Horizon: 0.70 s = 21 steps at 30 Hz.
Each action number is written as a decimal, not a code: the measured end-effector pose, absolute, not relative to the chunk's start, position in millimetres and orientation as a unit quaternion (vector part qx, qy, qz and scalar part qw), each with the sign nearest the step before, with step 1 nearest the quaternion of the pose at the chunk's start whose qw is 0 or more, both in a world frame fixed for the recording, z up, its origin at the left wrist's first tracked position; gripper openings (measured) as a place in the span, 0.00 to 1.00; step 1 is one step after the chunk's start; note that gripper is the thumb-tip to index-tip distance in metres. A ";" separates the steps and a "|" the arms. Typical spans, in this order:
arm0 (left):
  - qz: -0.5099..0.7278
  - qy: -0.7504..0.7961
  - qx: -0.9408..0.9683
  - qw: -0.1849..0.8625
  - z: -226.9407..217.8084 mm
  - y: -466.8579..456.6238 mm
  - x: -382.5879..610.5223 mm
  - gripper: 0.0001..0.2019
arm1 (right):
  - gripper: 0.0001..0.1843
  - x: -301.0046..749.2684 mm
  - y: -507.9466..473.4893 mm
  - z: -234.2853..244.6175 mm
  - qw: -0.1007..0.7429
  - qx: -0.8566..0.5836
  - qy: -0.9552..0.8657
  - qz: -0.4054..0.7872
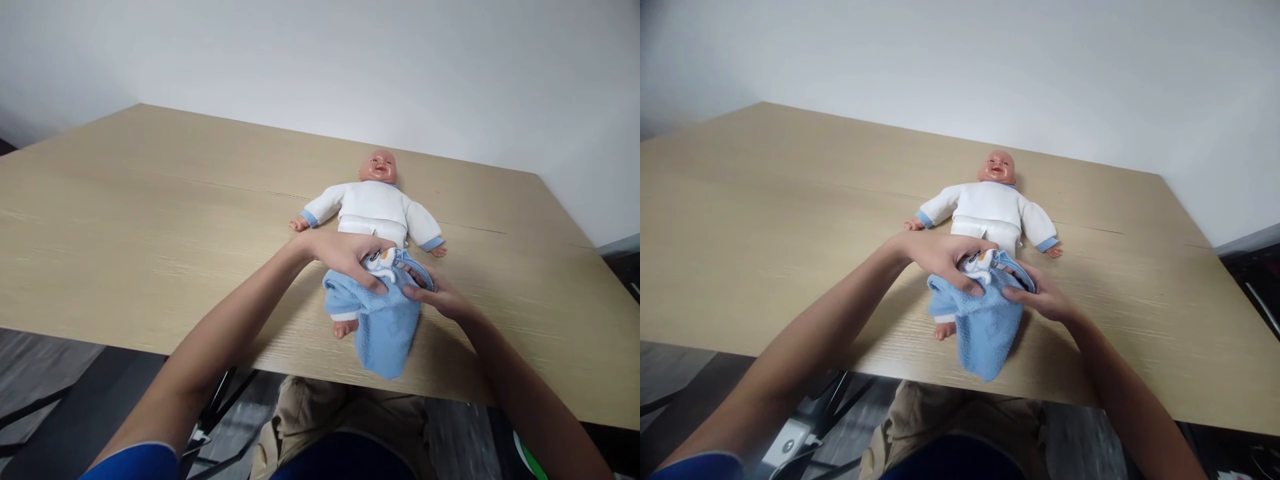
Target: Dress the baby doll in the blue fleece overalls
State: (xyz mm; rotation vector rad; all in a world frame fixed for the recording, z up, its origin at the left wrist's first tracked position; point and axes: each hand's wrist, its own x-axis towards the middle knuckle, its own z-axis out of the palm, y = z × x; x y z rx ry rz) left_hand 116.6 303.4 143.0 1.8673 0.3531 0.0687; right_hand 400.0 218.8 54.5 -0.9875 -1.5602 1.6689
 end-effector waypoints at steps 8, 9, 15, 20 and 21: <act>0.008 0.131 0.728 0.673 123.6 313.6 133.3 0.30 | 0.30 409.9 215.6 57.5 0.382 -0.414 -0.476 0.676; -0.013 0.116 0.719 0.685 121.8 315.5 134.0 0.30 | 0.29 409.7 215.4 58.3 0.389 -0.416 -0.473 0.673; -0.065 0.068 0.711 0.697 119.6 318.3 132.1 0.20 | 0.28 410.5 218.0 67.0 0.292 -0.366 -0.568 0.677; -0.008 0.079 0.697 0.712 116.9 316.5 133.0 0.22 | 0.26 415.7 214.7 73.0 0.141 -0.273 -0.629 0.714; -0.002 0.085 0.693 0.716 116.2 316.3 133.2 0.24 | 0.25 416.4 212.8 72.9 0.151 -0.277 -0.625 0.714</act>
